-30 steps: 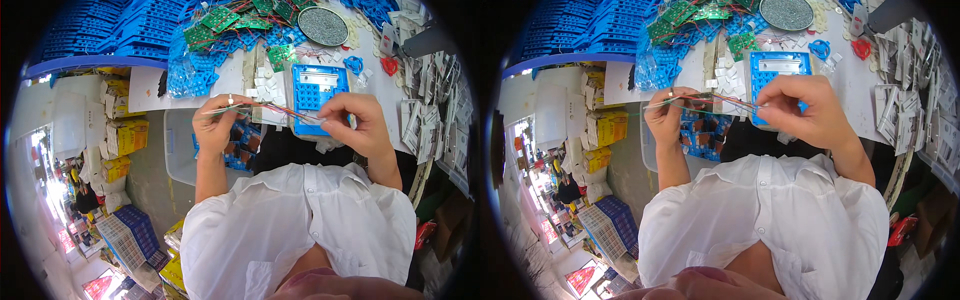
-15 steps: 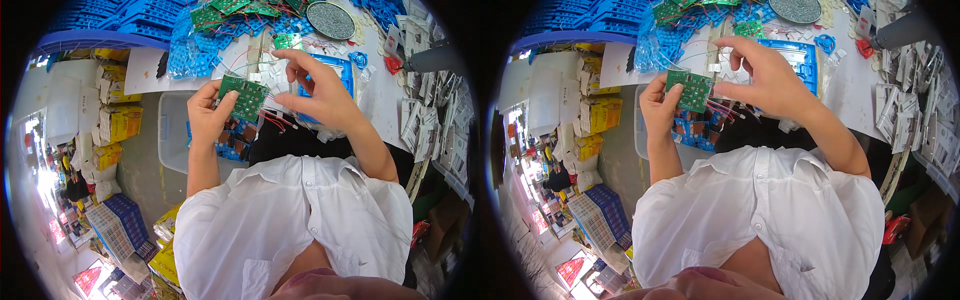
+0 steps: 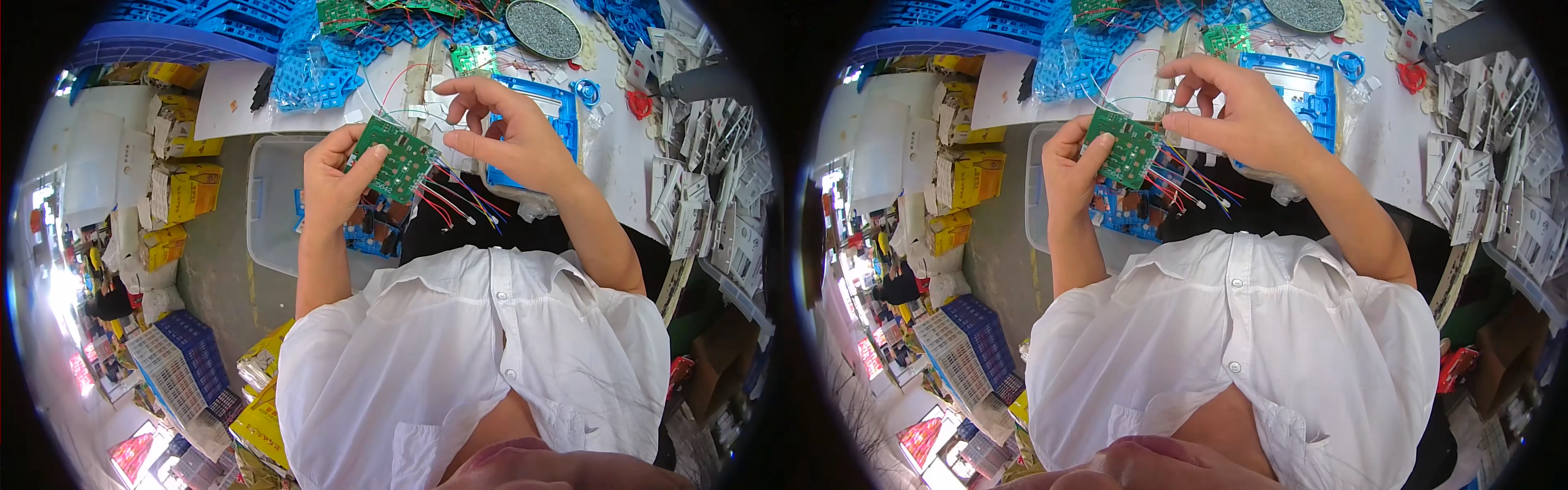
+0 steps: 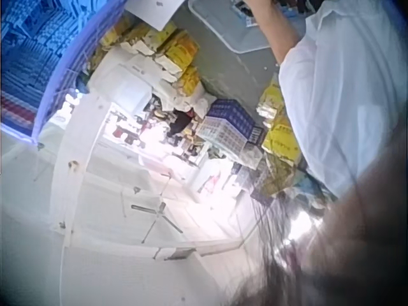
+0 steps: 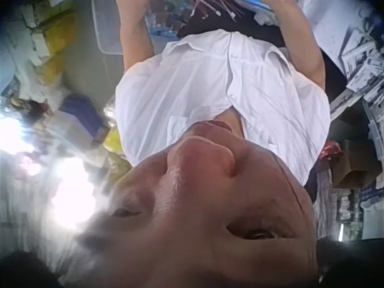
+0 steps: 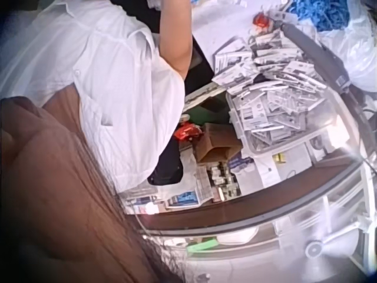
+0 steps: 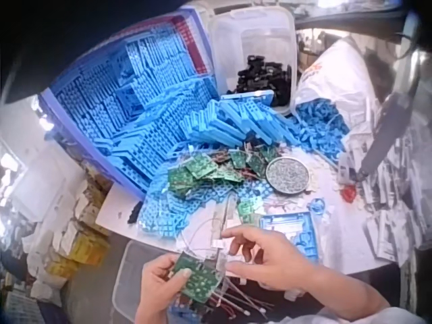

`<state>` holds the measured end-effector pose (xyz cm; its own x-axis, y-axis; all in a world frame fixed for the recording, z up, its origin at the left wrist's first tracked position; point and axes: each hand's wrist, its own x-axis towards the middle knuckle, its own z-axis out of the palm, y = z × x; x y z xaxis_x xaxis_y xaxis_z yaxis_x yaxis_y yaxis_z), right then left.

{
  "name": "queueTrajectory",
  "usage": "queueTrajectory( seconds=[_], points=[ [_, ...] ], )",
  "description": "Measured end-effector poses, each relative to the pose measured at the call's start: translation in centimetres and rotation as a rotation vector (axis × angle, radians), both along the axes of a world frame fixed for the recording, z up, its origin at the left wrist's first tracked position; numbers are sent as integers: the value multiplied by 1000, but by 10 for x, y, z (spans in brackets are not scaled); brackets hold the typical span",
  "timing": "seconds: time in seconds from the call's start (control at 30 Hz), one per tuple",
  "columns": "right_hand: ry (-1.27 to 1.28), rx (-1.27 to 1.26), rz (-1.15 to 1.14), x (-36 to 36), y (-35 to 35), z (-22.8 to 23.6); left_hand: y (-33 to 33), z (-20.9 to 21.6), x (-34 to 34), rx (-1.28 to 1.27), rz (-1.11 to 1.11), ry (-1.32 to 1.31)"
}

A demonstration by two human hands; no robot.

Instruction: Assembling electronic components and wires into a blue plastic housing using glue.

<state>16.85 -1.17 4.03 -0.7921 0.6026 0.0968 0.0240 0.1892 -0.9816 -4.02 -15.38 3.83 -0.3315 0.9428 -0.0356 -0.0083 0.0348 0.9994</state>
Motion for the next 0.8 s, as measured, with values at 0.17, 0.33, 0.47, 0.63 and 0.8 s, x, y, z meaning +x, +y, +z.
queueTrajectory(
  seconds=[0.17,0.33,0.47,0.63,0.8],
  points=[
    [45,63,-47,-3,-3,2,-3,2,4,-14,-12,11],
    [70,132,-79,-12,-7,11,0,2,9,-33,-63,72],
    [19,161,-91,-27,-6,15,2,0,12,-51,-109,99],
    [130,29,-106,-31,0,1,2,1,11,-38,-52,62],
    [169,-49,-100,-27,-2,-7,0,-4,6,-15,4,-22]
  ],
)
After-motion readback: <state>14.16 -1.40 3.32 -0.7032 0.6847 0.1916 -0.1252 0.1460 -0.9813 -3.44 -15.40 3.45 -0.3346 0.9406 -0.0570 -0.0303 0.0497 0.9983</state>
